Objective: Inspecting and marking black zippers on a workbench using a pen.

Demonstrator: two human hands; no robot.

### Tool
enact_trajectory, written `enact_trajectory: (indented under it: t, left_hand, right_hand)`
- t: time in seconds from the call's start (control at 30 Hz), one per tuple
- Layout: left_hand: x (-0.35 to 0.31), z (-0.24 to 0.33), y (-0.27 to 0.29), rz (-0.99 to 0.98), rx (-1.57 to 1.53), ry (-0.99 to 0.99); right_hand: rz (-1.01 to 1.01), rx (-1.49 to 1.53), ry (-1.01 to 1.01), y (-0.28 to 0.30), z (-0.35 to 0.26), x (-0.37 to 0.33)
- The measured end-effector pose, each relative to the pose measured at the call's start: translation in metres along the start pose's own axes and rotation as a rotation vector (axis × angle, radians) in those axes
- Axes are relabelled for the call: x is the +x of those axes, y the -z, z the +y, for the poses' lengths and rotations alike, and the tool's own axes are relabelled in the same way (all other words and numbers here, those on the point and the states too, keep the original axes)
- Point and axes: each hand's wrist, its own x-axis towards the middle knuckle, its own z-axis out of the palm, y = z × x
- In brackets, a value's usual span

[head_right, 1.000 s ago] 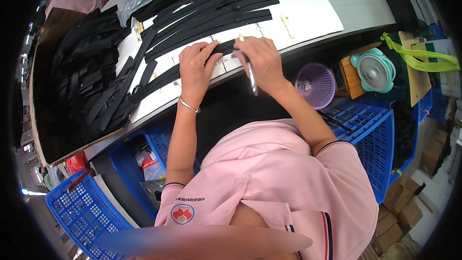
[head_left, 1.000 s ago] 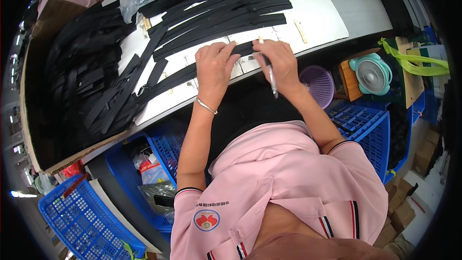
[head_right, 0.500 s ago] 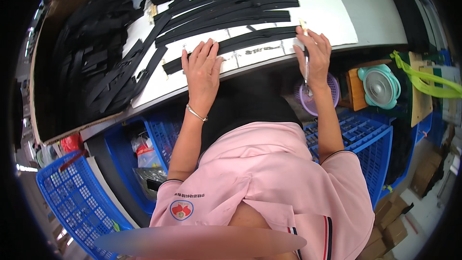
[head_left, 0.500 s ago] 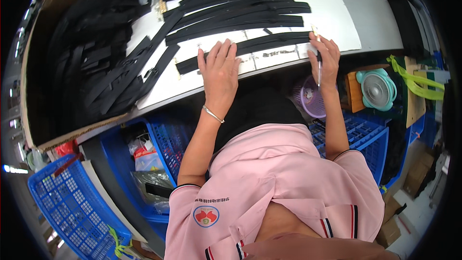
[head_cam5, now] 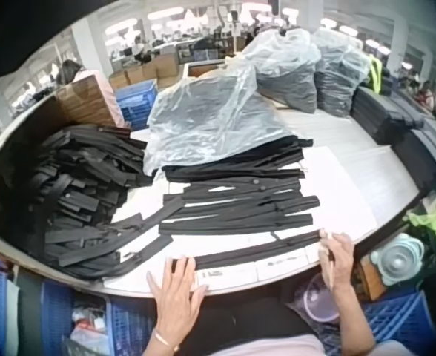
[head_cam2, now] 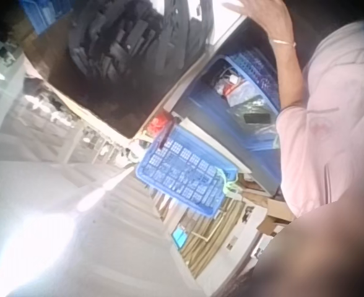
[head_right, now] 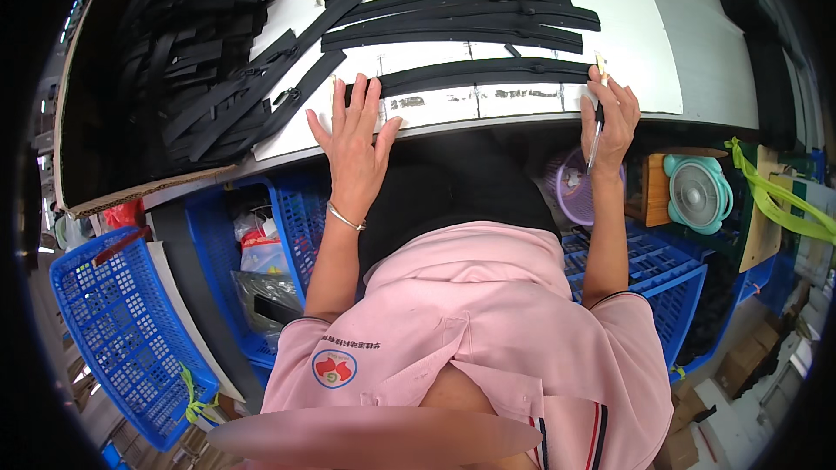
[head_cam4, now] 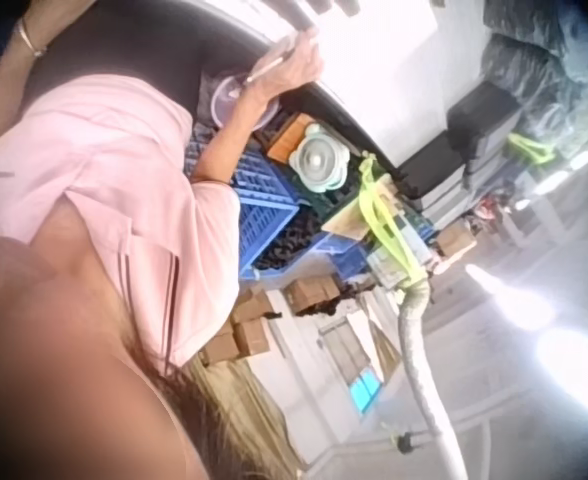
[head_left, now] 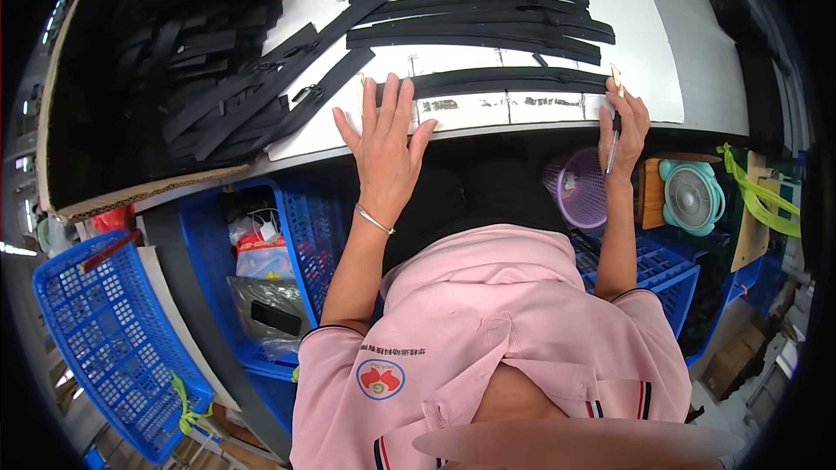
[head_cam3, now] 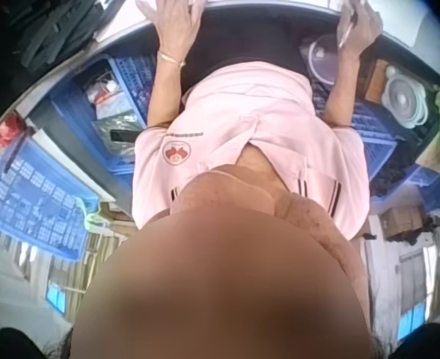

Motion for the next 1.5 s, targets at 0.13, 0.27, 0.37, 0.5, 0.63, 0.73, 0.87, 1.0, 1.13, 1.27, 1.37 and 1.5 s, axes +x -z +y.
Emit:
enact_trajectory:
  t: [0.13,0.27,0.37,0.5,0.63,0.73,0.87,1.0,1.13,1.27,1.37,1.5]
  left_hand:
    - [0.006,0.002,0.01,-0.026,-0.003,0.034]
    - [0.004,0.0,0.007,-0.007,0.018,0.005]
    - [0.002,-0.001,0.004,0.02,0.016,0.005]
    - [0.001,-0.002,0.001,0.042,-0.007,0.02]
    - [0.001,-0.001,0.0,0.055,0.015,0.016]
    - [-0.002,-0.004,-0.002,0.061,0.026,0.024]
    - [0.001,0.0,-0.002,0.072,0.027,0.026]
    - [0.002,0.002,-0.005,0.073,0.015,0.037]
    - [0.0,0.001,-0.004,0.089,0.004,0.058]
    - [-0.001,-0.001,-0.005,0.089,0.008,0.054]
    - [0.0,-0.002,-0.004,0.093,0.006,0.052]
    - [0.001,-0.001,-0.005,0.093,0.006,0.047]
  right_hand:
    - [-0.019,-0.014,0.015,0.003,0.002,0.0]
    - [-0.04,-0.026,-0.007,0.006,-0.001,0.002]
    - [-0.059,-0.015,-0.046,0.009,-0.003,0.005]
    - [-0.094,-0.058,-0.109,0.015,-0.017,0.015]
    - [-0.011,0.074,-0.129,0.013,-0.064,0.046]
    - [-0.179,0.662,-0.35,-0.005,-0.121,0.074]
    - [-0.293,0.922,-0.359,-0.03,-0.173,0.096]
    - [-0.416,0.983,-0.438,-0.073,-0.193,0.097]
    - [-0.383,0.897,-0.321,-0.088,-0.197,0.09]
    - [-0.386,0.912,-0.287,-0.089,-0.201,0.09]
    - [-0.388,0.883,-0.266,-0.09,-0.201,0.089]
    - [-0.384,0.842,-0.217,-0.095,-0.196,0.086]
